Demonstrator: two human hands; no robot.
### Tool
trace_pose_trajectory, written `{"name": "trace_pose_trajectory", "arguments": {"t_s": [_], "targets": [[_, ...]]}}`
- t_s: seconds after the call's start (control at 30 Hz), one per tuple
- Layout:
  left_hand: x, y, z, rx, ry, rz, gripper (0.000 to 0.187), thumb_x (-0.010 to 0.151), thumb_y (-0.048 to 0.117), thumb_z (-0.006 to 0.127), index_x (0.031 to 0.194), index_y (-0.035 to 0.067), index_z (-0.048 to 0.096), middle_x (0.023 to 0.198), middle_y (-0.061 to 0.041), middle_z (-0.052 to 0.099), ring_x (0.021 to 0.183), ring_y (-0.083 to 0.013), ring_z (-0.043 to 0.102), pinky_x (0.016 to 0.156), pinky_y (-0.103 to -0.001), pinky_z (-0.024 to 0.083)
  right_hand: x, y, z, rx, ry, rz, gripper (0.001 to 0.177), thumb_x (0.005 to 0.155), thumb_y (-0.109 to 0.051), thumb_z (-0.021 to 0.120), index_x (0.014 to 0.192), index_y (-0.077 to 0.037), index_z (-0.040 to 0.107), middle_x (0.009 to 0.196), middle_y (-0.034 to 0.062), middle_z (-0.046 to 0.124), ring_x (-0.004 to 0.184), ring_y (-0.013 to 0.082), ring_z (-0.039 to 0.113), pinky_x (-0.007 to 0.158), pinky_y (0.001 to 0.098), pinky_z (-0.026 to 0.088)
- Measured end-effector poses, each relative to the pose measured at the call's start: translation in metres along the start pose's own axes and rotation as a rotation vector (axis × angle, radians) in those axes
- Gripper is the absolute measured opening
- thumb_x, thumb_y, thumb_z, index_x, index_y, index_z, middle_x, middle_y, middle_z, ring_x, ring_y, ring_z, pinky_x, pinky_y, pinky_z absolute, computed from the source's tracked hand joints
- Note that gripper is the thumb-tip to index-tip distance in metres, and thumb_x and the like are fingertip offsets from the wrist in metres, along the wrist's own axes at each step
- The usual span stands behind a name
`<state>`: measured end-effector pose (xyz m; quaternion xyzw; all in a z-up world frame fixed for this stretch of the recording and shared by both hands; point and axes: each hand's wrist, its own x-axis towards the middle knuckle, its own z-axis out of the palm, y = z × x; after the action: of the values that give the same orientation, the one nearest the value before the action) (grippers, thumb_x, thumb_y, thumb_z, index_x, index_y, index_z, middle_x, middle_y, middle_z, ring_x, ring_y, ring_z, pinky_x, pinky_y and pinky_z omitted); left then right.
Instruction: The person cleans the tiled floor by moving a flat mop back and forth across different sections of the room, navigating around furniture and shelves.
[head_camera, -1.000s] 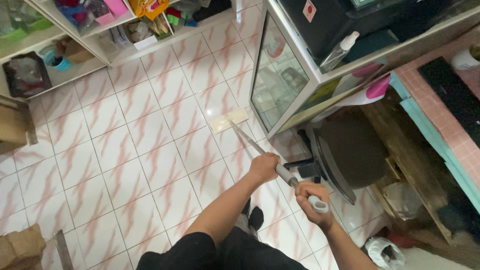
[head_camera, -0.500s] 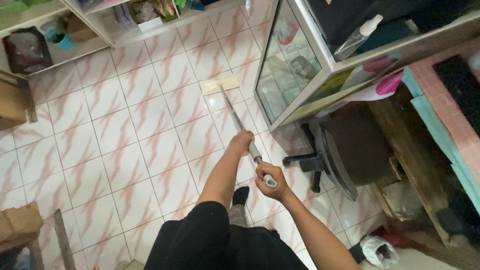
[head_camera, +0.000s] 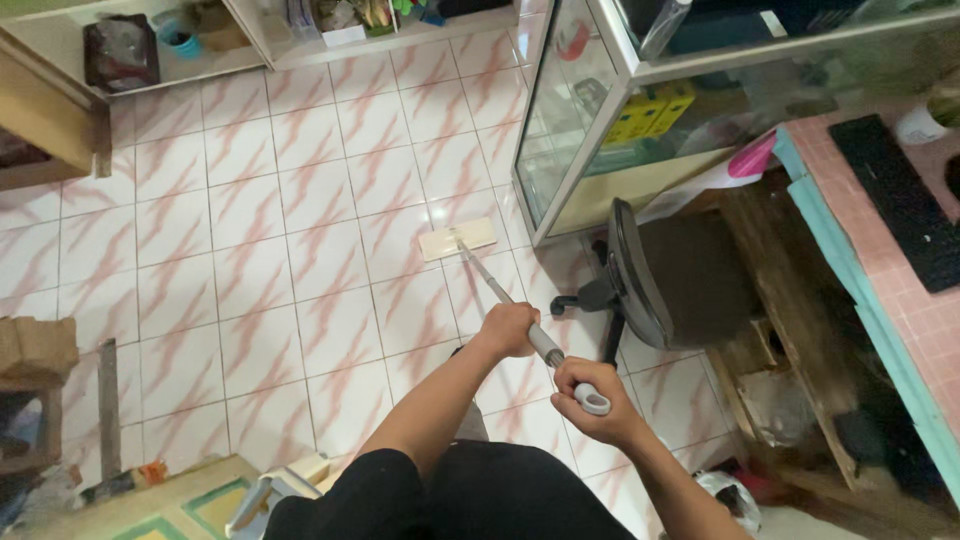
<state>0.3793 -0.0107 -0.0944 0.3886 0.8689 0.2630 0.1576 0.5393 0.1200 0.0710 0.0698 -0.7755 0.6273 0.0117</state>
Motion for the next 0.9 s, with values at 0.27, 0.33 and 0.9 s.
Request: {"name": "trace_pose_trajectory", "arguments": {"t_s": [0.27,0.33,0.9], "targets": [[-0.054,0.060,-0.007,0.011,-0.112,-0.095,0.017,0.066,0.020,0.074,0.082,0.016,0.070,0.090,-0.009,0.072,0.087,-0.0339,0.070,0.075,-0.048,0.056,-0.062,-0.058,-0.025,0.022,-0.228,0.177,0.013,0.076,-0.006,0.075,0.079,-0.003,0.063,0.096,0.0022,0.069,0.069,0.0084,0.050,0.062,0.0272,0.040],[-0.056,0.056,-0.003,-0.037,-0.092,-0.111,0.018,0.065,0.020,0.074,0.082,0.017,0.070,0.091,-0.008,0.073,0.087,-0.0337,0.071,0.075,-0.048,0.057,-0.061,-0.043,-0.006,0.005,-0.098,0.185,0.018,0.083,-0.006,0.071,0.071,-0.002,0.057,0.080,0.0016,0.060,0.065,0.0078,0.046,0.059,0.0275,0.037],[-0.044,-0.025,0.020,0.001,0.067,-0.133,0.011,0.071,0.016,0.075,0.080,0.016,0.070,0.092,-0.010,0.072,0.090,-0.0351,0.070,0.079,-0.047,0.056,-0.016,-0.003,0.038,-0.096,-0.014,0.210,0.036,0.090,-0.012,0.067,0.061,-0.002,0.047,0.056,-0.0020,0.040,0.056,0.0054,0.036,0.051,0.0296,0.030]]}}
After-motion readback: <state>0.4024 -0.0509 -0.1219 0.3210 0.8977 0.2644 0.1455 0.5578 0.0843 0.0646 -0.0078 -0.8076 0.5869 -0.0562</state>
